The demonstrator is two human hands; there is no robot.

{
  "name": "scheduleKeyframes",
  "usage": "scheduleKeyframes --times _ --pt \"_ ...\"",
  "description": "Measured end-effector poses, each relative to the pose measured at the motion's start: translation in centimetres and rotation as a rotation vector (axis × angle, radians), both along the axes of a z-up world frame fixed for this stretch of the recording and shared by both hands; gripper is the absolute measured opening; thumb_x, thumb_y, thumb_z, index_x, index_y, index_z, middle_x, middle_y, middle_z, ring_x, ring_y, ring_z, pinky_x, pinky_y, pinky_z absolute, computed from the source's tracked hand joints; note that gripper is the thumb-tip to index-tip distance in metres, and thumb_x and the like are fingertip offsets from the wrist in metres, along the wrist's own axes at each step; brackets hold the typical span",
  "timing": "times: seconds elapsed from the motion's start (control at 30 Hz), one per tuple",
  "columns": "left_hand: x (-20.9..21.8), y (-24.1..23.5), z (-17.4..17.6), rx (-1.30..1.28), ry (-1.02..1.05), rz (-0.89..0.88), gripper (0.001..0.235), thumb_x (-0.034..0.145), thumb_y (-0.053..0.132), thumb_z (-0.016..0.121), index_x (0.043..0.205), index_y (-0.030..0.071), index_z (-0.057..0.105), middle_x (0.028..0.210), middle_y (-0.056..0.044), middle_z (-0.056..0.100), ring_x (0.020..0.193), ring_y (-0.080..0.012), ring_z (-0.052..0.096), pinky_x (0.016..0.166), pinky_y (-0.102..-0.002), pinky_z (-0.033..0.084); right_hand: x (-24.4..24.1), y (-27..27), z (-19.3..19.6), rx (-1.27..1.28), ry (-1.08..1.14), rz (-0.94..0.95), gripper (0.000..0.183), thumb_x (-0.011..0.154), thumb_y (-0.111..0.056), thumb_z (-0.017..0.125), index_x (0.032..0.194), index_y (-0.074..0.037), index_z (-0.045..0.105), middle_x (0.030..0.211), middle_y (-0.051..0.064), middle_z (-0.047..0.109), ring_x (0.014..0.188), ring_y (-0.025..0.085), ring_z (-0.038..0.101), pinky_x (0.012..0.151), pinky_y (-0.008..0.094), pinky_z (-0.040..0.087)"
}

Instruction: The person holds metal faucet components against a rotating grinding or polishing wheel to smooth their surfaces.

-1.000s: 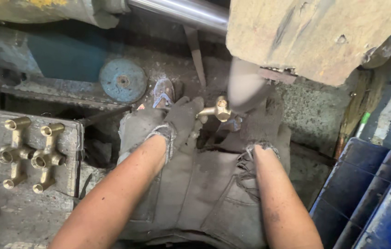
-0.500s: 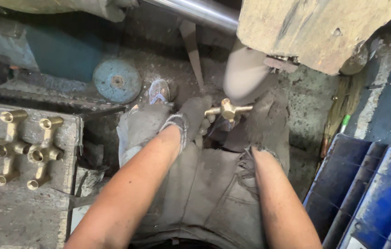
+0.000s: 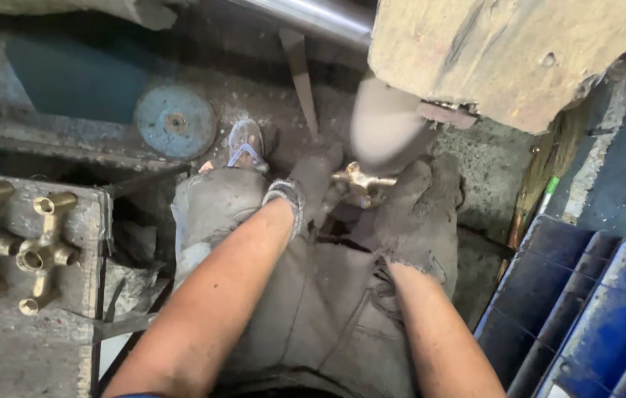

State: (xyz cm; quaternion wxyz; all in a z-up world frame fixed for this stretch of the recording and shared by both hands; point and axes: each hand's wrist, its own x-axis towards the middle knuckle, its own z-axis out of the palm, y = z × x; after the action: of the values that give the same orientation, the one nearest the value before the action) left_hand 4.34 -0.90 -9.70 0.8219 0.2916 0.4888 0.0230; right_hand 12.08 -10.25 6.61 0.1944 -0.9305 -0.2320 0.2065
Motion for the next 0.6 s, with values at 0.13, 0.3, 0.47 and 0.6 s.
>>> scheduleKeyframes --times 0.13,0.3,0.47,0.6 --pt "-0.6 0.2 -0.7 0.449 0.053 -0.355 0.03 0.098 0.036 0.046 0.094 0.011 0.063 0.063 -0.005 0.057 0.042 -0.0156 0.046 0.037 -0.037 0.035 0.4 0.6 -1.3 0.022 0.019 0.05 0.04 0.102 -0.031 0.039 0.126 -0.007 0.059 0.11 0.02 0.067 0.097 0.038 0.065 0.082 0.049 0.05" --pt "-1.3 0.0 2.7 -0.064 0.143 -0.062 0.039 0.1 0.043 0.046 0.091 0.008 0.06 0.061 -0.004 0.051 0.04 -0.0163 0.039 0.036 -0.036 0.031 1.4 0.8 -1.8 0.085 0.035 0.077 0.038 0.1 -0.032 0.042 0.124 -0.008 0.061 0.101 0.017 0.068 0.089 0.034 0.066 0.078 0.046 0.051" --pt "-4.8 -1.0 8.6 0.143 0.019 -0.022 0.034 0.102 0.039 0.05 0.1 0.006 0.058 0.068 -0.004 0.055 0.047 -0.0146 0.046 0.041 -0.034 0.039 0.9 -1.2 0.8 0.252 0.168 -0.033 0.037 0.098 -0.032 0.045 0.121 -0.008 0.062 0.091 0.015 0.07 0.08 0.03 0.068 0.074 0.044 0.053" --pt "-8.7 -2.6 11.3 0.565 -0.154 0.012 0.034 0.096 0.024 0.058 0.124 0.006 0.055 0.101 0.005 0.063 0.065 -0.0085 0.057 0.057 -0.028 0.051 -0.2 -3.7 2.6 0.353 0.319 -0.048 0.036 0.097 -0.033 0.048 0.119 -0.009 0.064 0.084 0.013 0.071 0.073 0.027 0.069 0.071 0.042 0.055"
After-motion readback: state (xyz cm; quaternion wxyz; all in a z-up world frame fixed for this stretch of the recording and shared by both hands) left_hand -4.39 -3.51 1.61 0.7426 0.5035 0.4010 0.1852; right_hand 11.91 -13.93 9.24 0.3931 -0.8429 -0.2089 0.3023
